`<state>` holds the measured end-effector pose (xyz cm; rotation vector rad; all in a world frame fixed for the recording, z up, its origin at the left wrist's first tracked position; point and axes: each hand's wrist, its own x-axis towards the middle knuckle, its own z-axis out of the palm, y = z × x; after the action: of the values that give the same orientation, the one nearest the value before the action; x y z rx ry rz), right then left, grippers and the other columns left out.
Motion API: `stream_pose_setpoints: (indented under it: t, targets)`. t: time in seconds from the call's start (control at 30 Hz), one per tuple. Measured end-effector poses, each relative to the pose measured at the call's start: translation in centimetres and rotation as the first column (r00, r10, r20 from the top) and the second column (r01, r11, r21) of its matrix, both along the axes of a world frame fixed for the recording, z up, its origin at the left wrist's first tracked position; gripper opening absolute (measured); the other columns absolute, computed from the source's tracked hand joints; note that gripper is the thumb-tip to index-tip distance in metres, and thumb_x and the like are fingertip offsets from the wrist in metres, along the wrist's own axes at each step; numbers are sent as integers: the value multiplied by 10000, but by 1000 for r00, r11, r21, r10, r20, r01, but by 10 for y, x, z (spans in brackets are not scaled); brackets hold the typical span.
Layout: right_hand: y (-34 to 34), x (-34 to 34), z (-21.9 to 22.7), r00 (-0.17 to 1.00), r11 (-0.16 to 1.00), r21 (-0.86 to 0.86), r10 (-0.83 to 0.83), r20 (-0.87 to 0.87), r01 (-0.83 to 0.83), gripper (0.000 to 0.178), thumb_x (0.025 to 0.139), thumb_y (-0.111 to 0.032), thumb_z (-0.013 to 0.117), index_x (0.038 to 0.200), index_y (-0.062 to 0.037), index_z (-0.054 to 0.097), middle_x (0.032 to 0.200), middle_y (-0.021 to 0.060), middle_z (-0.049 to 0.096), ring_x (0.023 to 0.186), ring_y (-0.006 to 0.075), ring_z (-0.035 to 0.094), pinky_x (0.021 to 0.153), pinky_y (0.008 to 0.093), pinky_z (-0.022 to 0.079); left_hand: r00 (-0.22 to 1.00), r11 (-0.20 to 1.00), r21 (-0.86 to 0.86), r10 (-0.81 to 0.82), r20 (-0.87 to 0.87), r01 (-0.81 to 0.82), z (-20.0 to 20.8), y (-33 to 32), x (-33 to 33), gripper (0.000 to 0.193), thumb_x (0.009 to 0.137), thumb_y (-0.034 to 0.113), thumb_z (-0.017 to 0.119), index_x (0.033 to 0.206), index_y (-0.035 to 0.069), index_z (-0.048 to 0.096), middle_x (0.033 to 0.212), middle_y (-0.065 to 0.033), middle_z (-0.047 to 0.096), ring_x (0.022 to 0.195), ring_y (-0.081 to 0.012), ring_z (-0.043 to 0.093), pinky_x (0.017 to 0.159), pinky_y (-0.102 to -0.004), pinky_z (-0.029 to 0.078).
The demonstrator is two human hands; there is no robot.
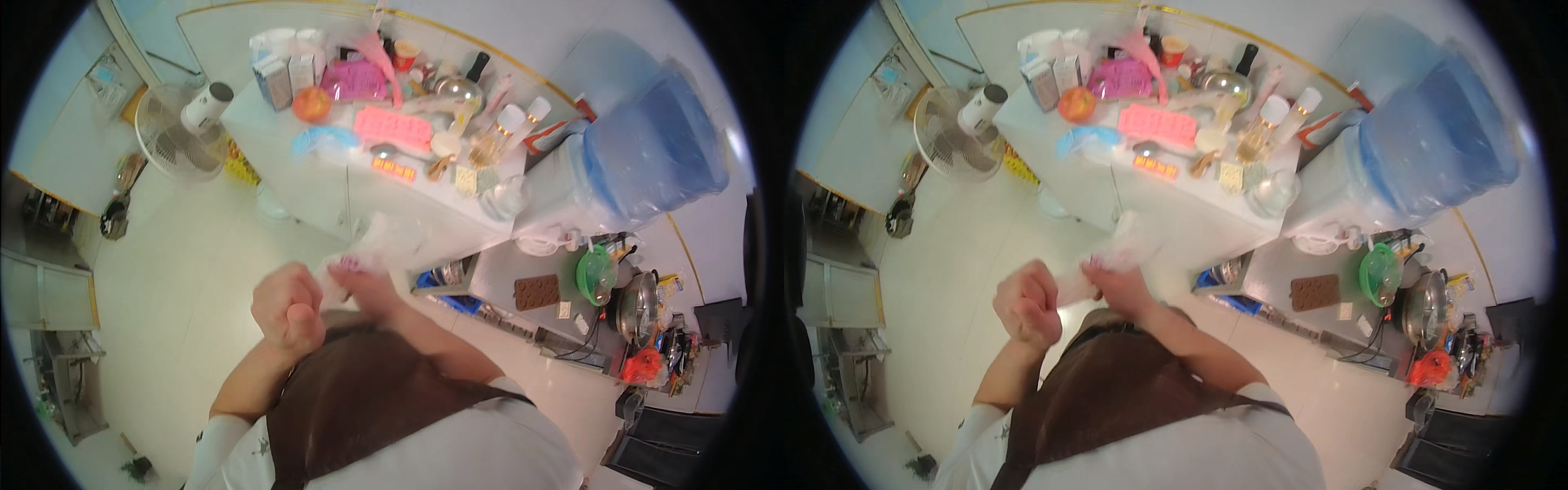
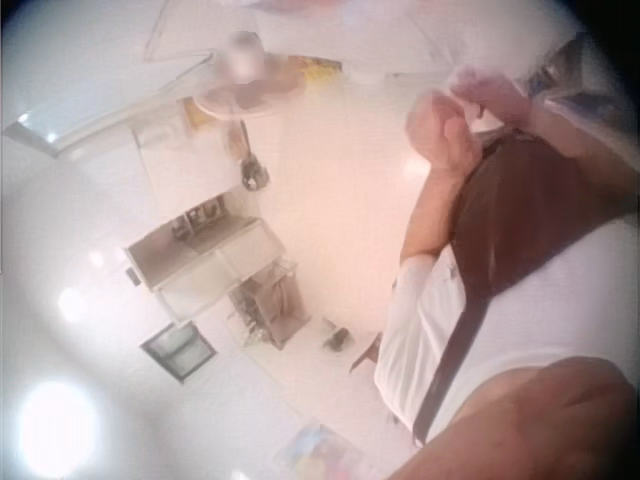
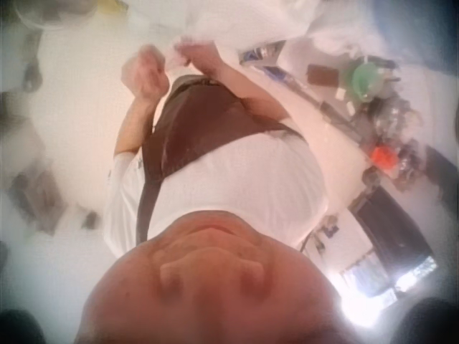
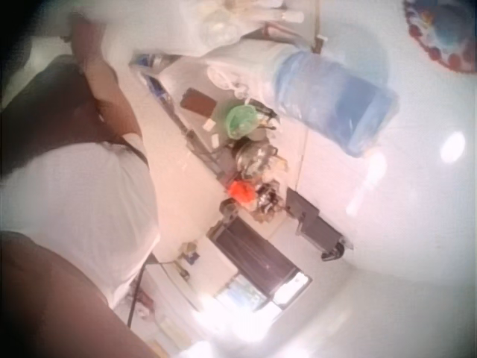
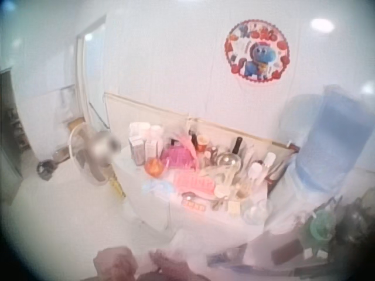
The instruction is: The person unpacks a piece of red meat from a plastic bag and places it on a wooden cutting board. Using a cleaver, the person repeatedly chops the meat into small pieces.
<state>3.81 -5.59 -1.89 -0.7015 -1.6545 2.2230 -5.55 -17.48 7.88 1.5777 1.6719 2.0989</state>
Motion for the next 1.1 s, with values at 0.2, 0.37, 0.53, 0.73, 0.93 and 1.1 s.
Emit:
stream_pose_setpoints:
  t: [0.2,0.37,0.53,0.73,0.93,1.1]
  targets:
    - [28,8,9,957,870,-442,-279,-73,220,127,949,-164,656,1038,-77,633,901,36,680,770,146,659,560,267,492,990,977,-180,101,-96,-118,-1,13,-15,959,747,618,806,1373,-17,453,1461,-215,472,1326,-293,491,1049,-444,405]
    - [30,18,9,976,891,-429,-201,-84,147,122,959,-169,642,1045,-85,623,913,43,679,693,154,642,543,275,491,996,801,-596,-87,-19,59,-4,21,0,421,961,178,644,1299,-57,554,1244,-158,642,1165,-267,613,992,-368,468]
    - [30,24,7,975,854,-480,-224,3,198,132,962,-172,639,1041,-70,615,889,58,671,649,164,632,527,286,488,977,963,-228,175,123,-143,-2,33,16,299,999,124,581,1209,-83,629,1056,-166,724,1015,-257,684,950,-359,504]
    - [32,25,2,968,847,-483,-250,5,221,127,964,-177,641,1008,-59,627,847,56,668,621,157,622,507,273,469,995,957,-276,86,-42,-94,-9,14,2,390,960,151,633,1282,-67,596,1146,-195,709,1080,-274,677,964,-384,503]
    - [28,26,1,959,826,-509,-285,-8,242,107,972,-171,654,966,-64,660,811,41,681,592,139,628,479,254,459,969,943,-232,213,-128,-238,-9,18,13,294,927,40,649,1207,-49,649,1081,-175,733,986,-261,708,861,-350,548]
    - [30,28,-2,966,851,-474,-257,-2,226,131,949,-180,646,1001,-61,626,848,60,666,642,159,625,510,282,461,960,904,-339,207,-187,-260,7,17,12,230,998,22,567,1182,-80,661,1045,-194,740,978,-250,713,873,-346,550]
